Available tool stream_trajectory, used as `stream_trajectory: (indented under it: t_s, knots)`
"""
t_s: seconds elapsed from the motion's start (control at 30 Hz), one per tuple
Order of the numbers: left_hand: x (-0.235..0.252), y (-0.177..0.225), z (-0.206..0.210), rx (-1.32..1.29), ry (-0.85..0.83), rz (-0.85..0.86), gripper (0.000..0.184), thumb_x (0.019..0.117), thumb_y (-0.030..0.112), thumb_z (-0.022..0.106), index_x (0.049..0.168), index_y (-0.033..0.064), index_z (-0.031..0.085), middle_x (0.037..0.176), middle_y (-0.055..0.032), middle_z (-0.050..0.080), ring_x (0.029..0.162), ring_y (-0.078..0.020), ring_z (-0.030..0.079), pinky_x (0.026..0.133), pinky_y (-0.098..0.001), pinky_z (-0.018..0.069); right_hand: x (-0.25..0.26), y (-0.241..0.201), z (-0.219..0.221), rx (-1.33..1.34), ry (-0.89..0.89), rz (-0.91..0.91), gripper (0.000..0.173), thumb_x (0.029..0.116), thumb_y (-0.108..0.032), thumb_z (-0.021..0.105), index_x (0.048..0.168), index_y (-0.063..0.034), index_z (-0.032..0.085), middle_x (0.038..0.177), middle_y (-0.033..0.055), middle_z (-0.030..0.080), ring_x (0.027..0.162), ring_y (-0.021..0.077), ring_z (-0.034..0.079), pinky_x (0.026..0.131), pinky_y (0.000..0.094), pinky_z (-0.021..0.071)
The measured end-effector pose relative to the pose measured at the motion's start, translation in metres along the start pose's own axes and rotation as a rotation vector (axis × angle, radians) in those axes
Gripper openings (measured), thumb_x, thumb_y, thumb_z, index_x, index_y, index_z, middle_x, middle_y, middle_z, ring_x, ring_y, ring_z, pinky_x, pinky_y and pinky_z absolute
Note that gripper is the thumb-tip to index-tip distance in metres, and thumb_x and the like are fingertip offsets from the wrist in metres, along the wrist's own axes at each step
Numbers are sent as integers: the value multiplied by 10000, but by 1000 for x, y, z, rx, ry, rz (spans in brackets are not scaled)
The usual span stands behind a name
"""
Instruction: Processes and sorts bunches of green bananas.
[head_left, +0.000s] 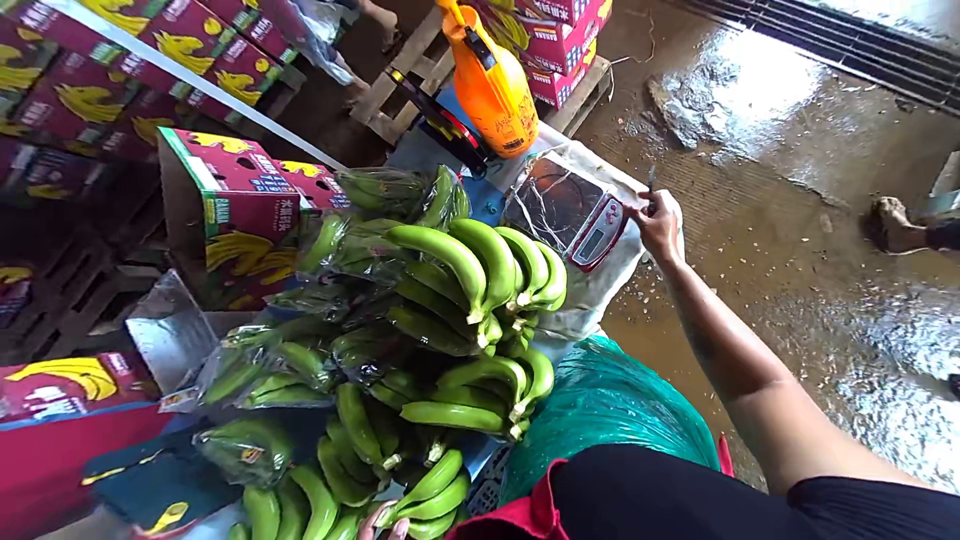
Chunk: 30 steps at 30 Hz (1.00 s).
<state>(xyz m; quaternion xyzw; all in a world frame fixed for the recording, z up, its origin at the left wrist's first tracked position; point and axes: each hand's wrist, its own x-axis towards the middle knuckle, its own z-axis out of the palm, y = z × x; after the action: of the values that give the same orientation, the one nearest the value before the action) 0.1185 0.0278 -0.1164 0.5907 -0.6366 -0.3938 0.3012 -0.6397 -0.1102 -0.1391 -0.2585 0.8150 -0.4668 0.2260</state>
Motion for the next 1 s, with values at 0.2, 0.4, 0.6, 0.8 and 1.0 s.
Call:
stream_trajectory:
  t_s: [0.2, 0.4, 0.6, 0.8, 1.0]
  knots:
    - [14, 79, 26, -47, 41, -16, 396, 875, -12, 688, 1246, -92, 575, 1151, -76, 713, 963, -76, 705, 788, -247, 610, -75, -79, 26, 280, -231, -576, 339, 886, -70, 746, 1204, 34, 686, 1081, 168, 700, 913, 202, 678, 813, 384, 579]
    - [22, 131, 36, -29, 2, -175, 379, 911, -24, 607, 1277, -94, 539, 1090, 12, 707, 820, 32, 683, 714, -186, 600, -142, -158, 82, 212, -676, -1122, 544, 849, 15, 725, 1356, -178, 678, 1476, 115, 578, 701, 234, 704, 533, 431, 570]
    - [19, 133, 38, 17, 10, -174, 369, 915, -9, 592, 1271, -98, 550, 1126, -30, 676, 744, 16, 669, 616, -186, 593, -151, -173, 87, -157, -926, -1055, 567, 920, 26, 600, 1456, -159, 583, 1563, 106, 494, 696, 302, 697, 594, 486, 564]
    - [16, 121, 37, -37, 35, -145, 364, 898, 0, 627, 1260, -9, 599, 1112, 17, 700, 691, -1, 659, 553, -187, 576, -150, -170, 88, -239, -739, -1093, 237, 980, 0, 561, 1139, -78, 717, 1359, 104, 649, 678, 292, 698, 534, 470, 563]
    - [17, 116, 34, -31, -8, -152, 376, 911, -1, 611, 1282, -36, 565, 1112, 21, 702, 694, 12, 662, 574, -186, 584, -96, -185, 49, 300, -763, -855, 274, 854, -51, 801, 1105, 17, 717, 1054, 136, 719, 835, 195, 701, 750, 382, 607]
